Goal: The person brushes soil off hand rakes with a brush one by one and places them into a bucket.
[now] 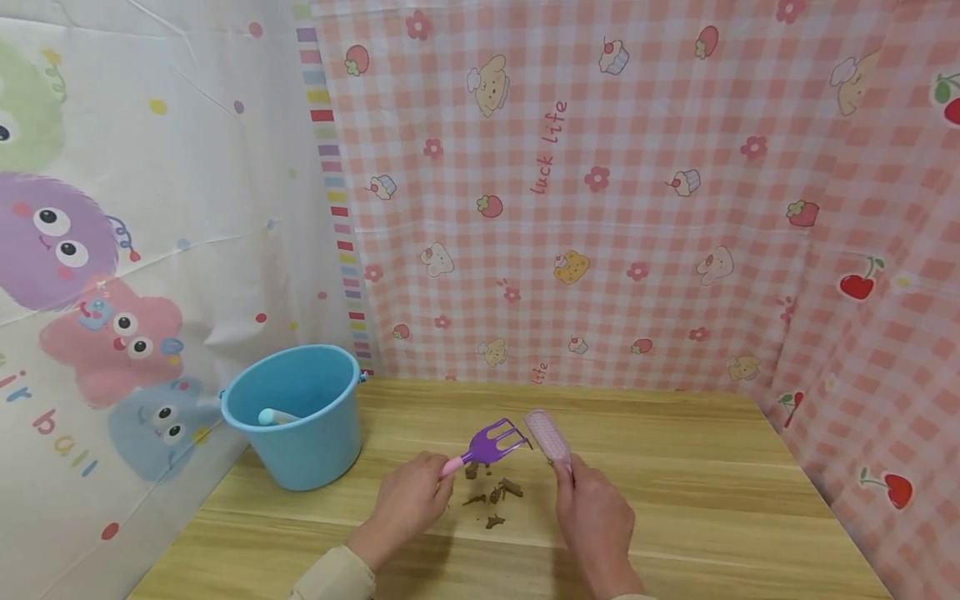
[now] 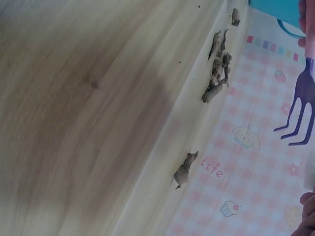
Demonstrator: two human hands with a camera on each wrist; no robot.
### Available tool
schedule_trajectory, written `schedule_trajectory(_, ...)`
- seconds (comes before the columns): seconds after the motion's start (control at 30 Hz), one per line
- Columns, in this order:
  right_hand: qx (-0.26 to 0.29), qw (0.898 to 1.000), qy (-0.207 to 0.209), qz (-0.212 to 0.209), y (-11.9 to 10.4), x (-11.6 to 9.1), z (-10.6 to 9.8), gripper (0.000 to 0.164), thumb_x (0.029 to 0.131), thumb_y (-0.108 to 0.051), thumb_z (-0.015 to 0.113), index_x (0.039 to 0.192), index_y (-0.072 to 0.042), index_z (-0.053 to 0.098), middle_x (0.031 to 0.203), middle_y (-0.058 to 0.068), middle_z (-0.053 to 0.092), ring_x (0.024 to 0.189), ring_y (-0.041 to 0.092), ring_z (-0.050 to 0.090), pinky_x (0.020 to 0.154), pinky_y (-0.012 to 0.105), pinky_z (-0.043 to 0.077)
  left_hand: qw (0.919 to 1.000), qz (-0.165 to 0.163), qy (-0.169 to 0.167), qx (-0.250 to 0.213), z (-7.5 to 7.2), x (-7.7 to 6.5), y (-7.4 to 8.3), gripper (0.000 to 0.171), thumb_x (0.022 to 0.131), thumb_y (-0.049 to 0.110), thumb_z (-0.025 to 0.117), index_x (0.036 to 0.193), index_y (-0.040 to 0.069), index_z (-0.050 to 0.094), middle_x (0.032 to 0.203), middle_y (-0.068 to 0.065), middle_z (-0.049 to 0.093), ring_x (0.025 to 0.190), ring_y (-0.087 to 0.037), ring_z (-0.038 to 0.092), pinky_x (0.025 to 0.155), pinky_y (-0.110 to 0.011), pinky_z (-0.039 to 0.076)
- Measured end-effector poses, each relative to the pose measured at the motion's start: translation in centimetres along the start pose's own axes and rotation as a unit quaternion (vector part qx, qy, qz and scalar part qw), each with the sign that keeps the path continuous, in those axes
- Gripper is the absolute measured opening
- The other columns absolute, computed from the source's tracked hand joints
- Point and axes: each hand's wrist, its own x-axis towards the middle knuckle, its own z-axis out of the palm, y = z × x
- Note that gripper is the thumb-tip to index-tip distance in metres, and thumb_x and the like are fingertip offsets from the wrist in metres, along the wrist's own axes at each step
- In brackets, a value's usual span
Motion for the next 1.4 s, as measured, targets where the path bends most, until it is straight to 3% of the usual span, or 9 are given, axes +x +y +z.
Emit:
schedule_trajectory(0.27, 0.013, 0.999, -0.014, -0.051, -1.2, -0.3, 0.2, 0.023, 0.091, -0.024, 0.072, 0.106, -0.007, 0.075, 0.068, 0.005, 0.066, 0.050, 0.021, 0.056, 0.039, 0.036, 0.037, 0.9984, 0.037, 0.026, 0.032, 0.0, -0.2, 0.1, 0.013, 0.089, 0.025, 0.073, 0.092, 0.012, 0.071, 0.077, 0.002, 0.057, 0.064, -0.013, 0.055, 0.051, -0.029, 0.044)
schedule_trajectory(0.63, -0.016, 0.991, -0.024, -0.131, -2.8, -1.1, 1.3, 0.019, 0.086, -0.026, 0.077, 0.100, -0.013, 0.074, 0.077, 0.005, 0.070, 0.054, 0.023, 0.062, 0.040, 0.035, 0.041, 0.9886, 0.087, 0.082, 0.092, 0.6, -0.2, 0.1, 0.015, 0.079, 0.020, 0.082, 0.090, 0.015, 0.073, 0.077, 0.002, 0.061, 0.063, -0.014, 0.057, 0.053, -0.029, 0.046)
schedule_trajectory(0.83, -0.055, 0.980, -0.002, -0.189, -2.9, -1.6, 2.0, 0.020, 0.082, -0.027, 0.079, 0.092, -0.013, 0.069, 0.060, 0.000, 0.050, 0.040, 0.017, 0.044, 0.035, 0.031, 0.032, 0.9821, 0.096, 0.077, 0.142, 0.5, -0.1, 0.4, 0.020, 0.075, 0.015, 0.083, 0.093, 0.014, 0.074, 0.082, 0.002, 0.063, 0.069, -0.015, 0.059, 0.059, -0.029, 0.046)
schedule_trajectory(1.07, -0.089, 0.979, -0.026, -0.181, -2.3, -1.6, 2.0, 0.022, 0.085, -0.026, 0.077, 0.098, -0.009, 0.072, 0.061, 0.000, 0.052, 0.041, 0.015, 0.045, 0.035, 0.029, 0.033, 0.9775, 0.096, 0.072, 0.174, 0.3, -0.1, 0.5, 0.022, 0.068, 0.008, 0.084, 0.087, 0.014, 0.074, 0.081, 0.001, 0.063, 0.068, -0.015, 0.058, 0.060, -0.028, 0.044)
schedule_trajectory(1.2, -0.103, 0.981, -0.013, -0.165, -2.0, -1.3, 1.7, 0.021, 0.084, -0.022, 0.078, 0.095, -0.006, 0.070, 0.063, 0.004, 0.058, 0.040, 0.016, 0.050, 0.033, 0.031, 0.034, 0.9732, 0.097, 0.075, 0.194, 0.3, -0.1, 0.4, 0.021, 0.069, 0.012, 0.085, 0.087, 0.014, 0.075, 0.080, 0.001, 0.063, 0.068, -0.015, 0.056, 0.058, -0.027, 0.042)
schedule_trajectory(1.4, -0.078, 0.983, -0.006, -0.169, -3.1, -1.5, 1.9, 0.024, 0.084, -0.024, 0.077, 0.100, -0.007, 0.071, 0.066, 0.005, 0.059, 0.041, 0.019, 0.050, 0.033, 0.034, 0.035, 0.9644, 0.121, 0.068, 0.225, 0.1, 0.1, 0.8, 0.017, 0.071, 0.015, 0.084, 0.085, 0.017, 0.075, 0.077, 0.003, 0.058, 0.069, -0.015, 0.054, 0.061, -0.029, 0.040)
